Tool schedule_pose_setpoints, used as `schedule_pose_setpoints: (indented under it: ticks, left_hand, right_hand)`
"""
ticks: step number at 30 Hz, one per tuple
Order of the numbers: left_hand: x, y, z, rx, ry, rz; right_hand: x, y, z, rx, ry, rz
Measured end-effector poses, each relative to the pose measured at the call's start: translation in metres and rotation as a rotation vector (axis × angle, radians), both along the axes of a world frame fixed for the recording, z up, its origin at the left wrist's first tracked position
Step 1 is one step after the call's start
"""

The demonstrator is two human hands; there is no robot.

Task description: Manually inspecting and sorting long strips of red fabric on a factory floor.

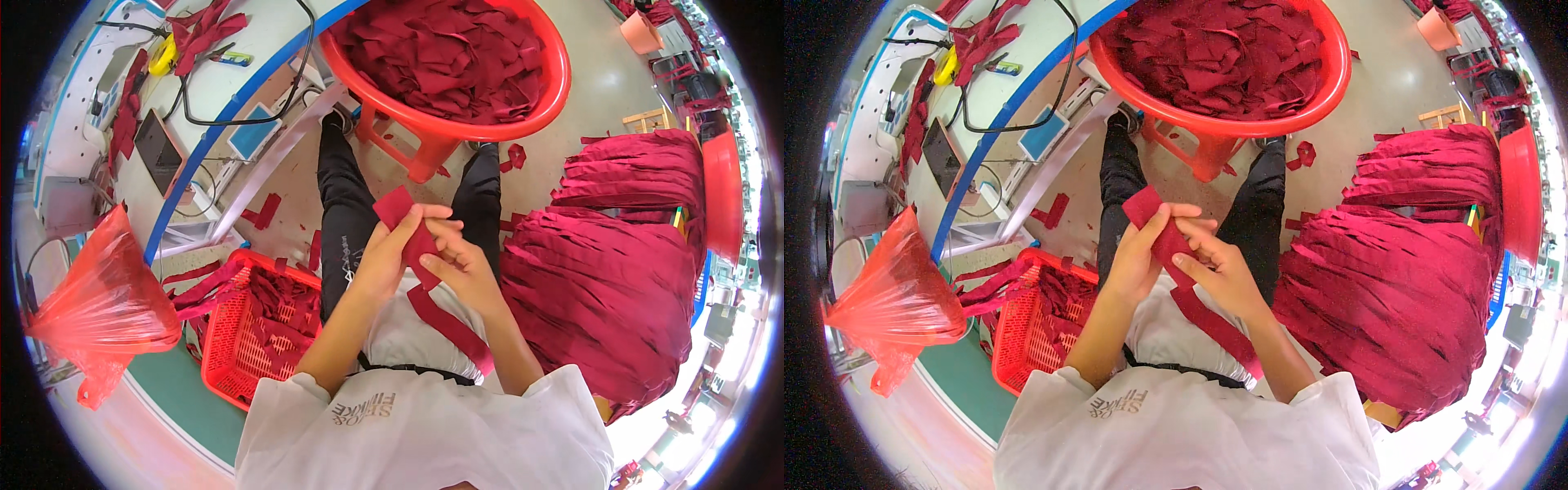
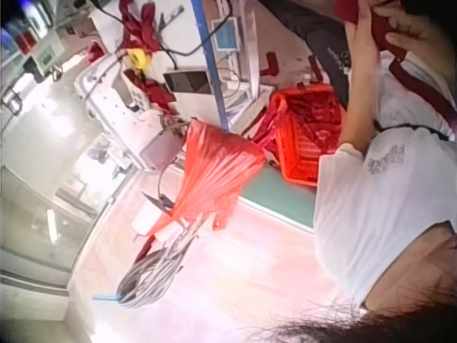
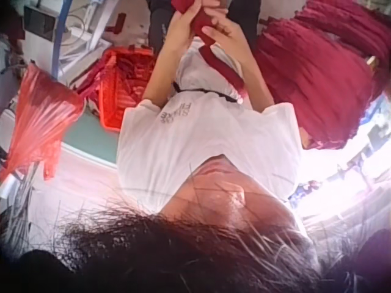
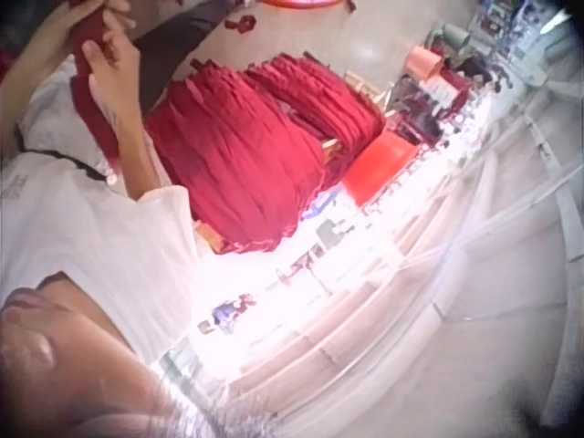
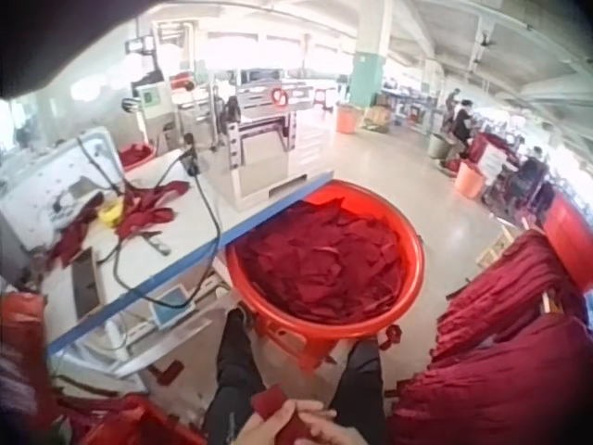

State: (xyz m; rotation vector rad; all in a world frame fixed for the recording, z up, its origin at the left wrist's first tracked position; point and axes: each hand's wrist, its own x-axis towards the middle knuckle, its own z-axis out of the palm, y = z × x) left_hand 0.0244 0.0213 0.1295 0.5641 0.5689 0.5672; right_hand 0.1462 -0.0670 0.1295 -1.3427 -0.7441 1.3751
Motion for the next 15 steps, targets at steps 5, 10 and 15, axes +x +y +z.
schedule_pose_setpoints:
  ticks: [5, 10, 15]
  left_hand:
    - [-0.012, -0.004, 0.038, -0.011, -0.353, 0.138]
    - [-0.022, 0.001, 0.115, 0.394, -1.044, -0.234]
    - [-0.027, -0.009, 0.134, 0.315, -1.292, -0.553]
  right_hand:
    - [0.018, -0.017, -0.009, 0.011, -0.057, 0.34]
    - [0.05, -0.027, 0.016, -0.121, -0.073, 0.646]
    - [0.057, -0.02, 0.017, 0.099, -0.085, 0.546]
